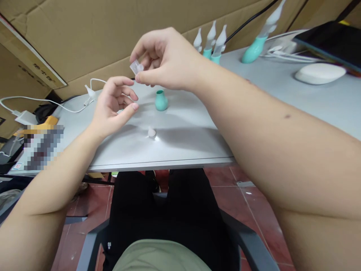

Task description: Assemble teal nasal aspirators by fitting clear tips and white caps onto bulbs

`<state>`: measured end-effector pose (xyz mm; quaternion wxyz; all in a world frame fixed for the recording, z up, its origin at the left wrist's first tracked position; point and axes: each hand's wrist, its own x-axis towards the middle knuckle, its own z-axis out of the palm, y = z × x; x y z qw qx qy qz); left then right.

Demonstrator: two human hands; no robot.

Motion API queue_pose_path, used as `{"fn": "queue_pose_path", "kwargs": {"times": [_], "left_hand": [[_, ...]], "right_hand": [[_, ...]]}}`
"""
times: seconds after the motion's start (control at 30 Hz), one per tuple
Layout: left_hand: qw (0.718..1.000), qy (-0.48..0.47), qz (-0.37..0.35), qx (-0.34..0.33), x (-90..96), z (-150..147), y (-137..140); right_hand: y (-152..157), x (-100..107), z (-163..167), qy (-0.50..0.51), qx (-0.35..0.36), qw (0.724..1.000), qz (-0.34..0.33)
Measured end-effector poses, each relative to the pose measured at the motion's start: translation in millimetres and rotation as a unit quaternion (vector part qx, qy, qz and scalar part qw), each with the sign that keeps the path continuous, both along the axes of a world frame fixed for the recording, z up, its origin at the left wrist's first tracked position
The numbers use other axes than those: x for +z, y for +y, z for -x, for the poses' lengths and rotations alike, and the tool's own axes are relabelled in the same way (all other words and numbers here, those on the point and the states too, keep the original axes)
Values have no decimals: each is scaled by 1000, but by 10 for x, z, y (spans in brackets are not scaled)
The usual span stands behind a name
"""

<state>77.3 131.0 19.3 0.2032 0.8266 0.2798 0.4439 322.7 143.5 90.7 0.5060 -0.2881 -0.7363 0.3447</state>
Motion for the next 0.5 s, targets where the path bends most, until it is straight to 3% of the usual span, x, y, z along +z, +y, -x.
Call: {"fn": "queue_pose_path", "kwargs": {"times": [0.23, 0.5], "left_hand": [[992, 88, 93, 15, 152, -11, -177], [986, 138, 88, 23, 202, -26, -200]], "right_hand": [[31, 88, -152, -170, -91, 979, 59], [39, 136, -306, -271, -112, 955, 33]]}}
